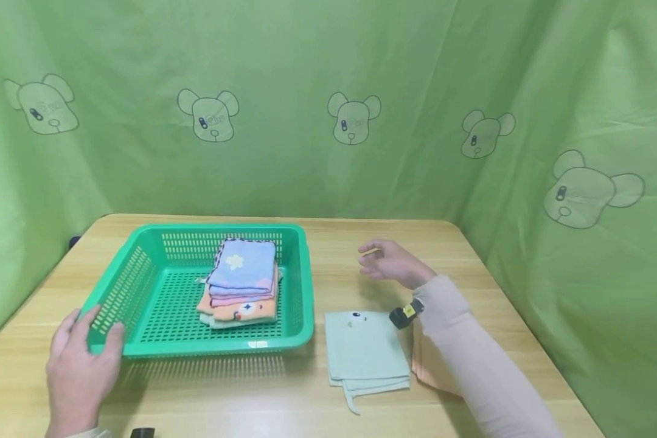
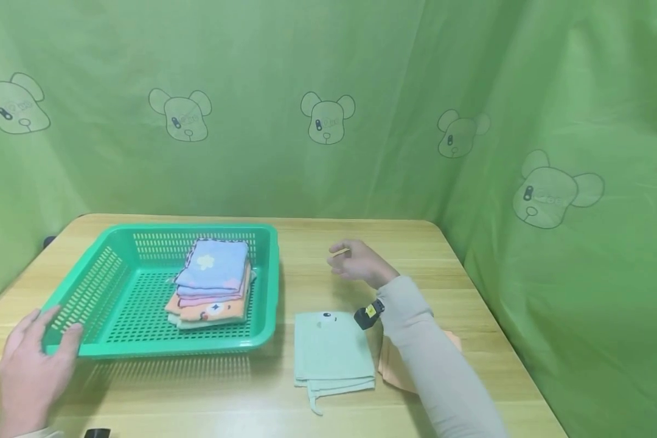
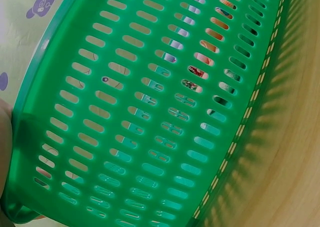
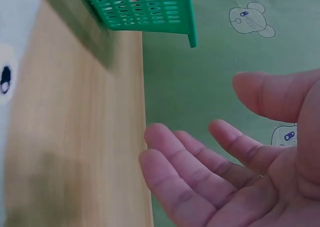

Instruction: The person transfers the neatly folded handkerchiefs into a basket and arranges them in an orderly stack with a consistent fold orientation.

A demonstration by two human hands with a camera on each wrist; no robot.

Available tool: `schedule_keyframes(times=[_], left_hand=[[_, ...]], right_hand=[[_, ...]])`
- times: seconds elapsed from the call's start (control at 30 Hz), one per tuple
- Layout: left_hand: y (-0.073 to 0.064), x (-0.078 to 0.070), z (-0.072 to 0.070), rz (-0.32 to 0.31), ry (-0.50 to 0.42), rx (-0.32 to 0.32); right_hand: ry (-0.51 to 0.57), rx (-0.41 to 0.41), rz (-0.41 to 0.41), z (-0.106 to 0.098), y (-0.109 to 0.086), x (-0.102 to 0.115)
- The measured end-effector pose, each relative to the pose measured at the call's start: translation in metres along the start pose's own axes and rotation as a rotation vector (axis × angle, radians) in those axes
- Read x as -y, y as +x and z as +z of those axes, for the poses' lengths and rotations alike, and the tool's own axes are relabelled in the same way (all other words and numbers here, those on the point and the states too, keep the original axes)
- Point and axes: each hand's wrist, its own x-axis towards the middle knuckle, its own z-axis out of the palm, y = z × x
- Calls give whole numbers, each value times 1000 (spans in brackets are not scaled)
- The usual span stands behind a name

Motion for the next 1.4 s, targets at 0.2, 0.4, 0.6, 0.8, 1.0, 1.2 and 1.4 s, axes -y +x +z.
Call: schedule_keyframes(times=[0.2,0.4,0.6,0.8,1.0,1.2,1.4], left_hand=[[0,1,0,16,2,-6],[0,1,1,27,1,-3],[0,0,1,39,-3,-5],[-1,-1,1,34,-23,-20],[-1,-1,0,29,-29,-27],[-1,-2,-1,27,-30,-22],[-1,-1,-1,18,-20,-11]], right_hand=[[-22,16,-9,0,-6,-7],[-111,37,-18,-1,-7,-18],[-193,105,-21,3,-9,-25],[-365,215,-86,8,-10,-37],[-438,272,-98,16,-11,-44],[-496,245,-70,24,-12,-48],[-581,276,-112,26,-10,-51]])
